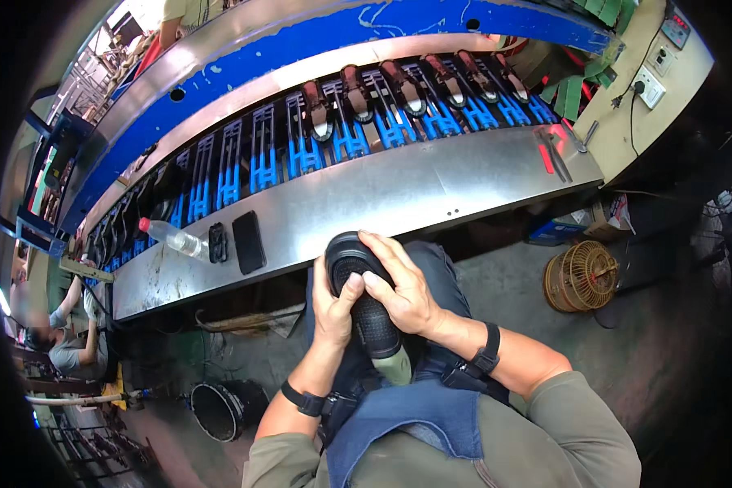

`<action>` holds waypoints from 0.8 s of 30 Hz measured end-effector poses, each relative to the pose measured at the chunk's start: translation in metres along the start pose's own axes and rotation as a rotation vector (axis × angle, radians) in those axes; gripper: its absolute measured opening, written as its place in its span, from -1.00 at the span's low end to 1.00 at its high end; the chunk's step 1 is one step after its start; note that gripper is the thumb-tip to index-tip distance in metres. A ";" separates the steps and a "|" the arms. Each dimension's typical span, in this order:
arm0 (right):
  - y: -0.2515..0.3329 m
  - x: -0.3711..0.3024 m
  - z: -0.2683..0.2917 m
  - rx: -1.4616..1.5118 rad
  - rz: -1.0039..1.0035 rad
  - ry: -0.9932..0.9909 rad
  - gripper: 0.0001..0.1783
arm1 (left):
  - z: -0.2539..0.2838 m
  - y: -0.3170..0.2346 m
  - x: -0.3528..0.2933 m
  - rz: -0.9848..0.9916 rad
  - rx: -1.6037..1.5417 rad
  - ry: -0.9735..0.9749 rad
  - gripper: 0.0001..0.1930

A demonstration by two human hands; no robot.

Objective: Manipulating shoe uppers and soles during the manufacturing process on an assembly line.

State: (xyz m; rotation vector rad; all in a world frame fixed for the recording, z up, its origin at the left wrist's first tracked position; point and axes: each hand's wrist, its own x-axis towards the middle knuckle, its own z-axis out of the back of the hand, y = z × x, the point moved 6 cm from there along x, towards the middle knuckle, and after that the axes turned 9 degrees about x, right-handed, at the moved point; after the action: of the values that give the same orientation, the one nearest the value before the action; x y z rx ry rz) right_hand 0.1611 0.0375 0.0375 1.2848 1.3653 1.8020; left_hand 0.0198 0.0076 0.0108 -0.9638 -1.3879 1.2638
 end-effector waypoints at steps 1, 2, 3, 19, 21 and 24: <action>-0.012 -0.012 -0.001 0.004 -0.085 0.048 -0.30 | -0.002 0.014 -0.012 0.131 -0.084 -0.038 -0.38; -0.021 -0.017 0.000 0.010 -0.162 0.100 -0.28 | -0.002 0.030 -0.018 0.256 -0.165 -0.081 -0.41; -0.024 -0.030 0.001 -0.048 -0.198 0.207 -0.25 | 0.003 0.043 -0.026 0.277 -0.227 -0.106 -0.44; -0.089 -0.019 0.146 -0.188 -0.426 -0.281 -0.44 | -0.076 0.072 -0.002 -0.121 0.476 0.624 -0.03; -0.111 0.032 0.133 -0.146 -0.668 -0.136 -0.26 | -0.059 0.078 0.023 0.119 0.375 0.528 -0.07; -0.177 0.142 0.096 0.444 -0.799 0.020 -0.10 | -0.003 0.101 0.094 0.262 0.126 0.178 -0.23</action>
State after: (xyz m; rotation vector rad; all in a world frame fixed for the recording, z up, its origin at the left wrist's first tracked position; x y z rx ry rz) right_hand 0.1692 0.2578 -0.0716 0.7192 1.9900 0.9972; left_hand -0.0023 0.1136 -0.0751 -1.1676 -1.0561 1.4026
